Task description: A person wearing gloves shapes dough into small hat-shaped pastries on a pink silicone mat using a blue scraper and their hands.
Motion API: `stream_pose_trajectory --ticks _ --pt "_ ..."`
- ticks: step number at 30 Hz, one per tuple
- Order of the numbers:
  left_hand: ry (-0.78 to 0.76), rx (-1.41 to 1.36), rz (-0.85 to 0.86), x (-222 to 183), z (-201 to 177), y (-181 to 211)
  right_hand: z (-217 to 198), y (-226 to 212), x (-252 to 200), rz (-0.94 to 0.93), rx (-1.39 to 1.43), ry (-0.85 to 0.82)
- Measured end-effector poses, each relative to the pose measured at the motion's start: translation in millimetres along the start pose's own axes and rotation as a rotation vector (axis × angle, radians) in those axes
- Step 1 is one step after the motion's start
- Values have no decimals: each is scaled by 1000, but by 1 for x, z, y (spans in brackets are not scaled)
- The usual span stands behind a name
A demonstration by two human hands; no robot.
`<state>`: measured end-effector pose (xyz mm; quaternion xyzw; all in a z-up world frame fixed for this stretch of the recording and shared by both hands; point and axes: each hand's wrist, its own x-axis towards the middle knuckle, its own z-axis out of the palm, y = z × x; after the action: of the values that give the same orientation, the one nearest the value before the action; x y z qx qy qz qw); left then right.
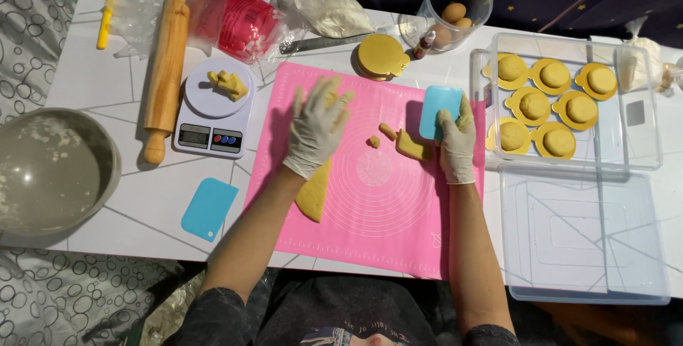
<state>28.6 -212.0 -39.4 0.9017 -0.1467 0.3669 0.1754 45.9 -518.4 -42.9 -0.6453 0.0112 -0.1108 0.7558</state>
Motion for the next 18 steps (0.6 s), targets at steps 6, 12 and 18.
stream_pose_trajectory --ticks 6,12,18 --pt "158 282 -398 24 -86 -64 8 -3 -7 41 7 75" --pt "-189 283 -484 0 -78 -114 7 2 -10 1 -14 124" --pt "-145 377 -399 -14 -65 -137 -1 30 -6 -104 -253 138"
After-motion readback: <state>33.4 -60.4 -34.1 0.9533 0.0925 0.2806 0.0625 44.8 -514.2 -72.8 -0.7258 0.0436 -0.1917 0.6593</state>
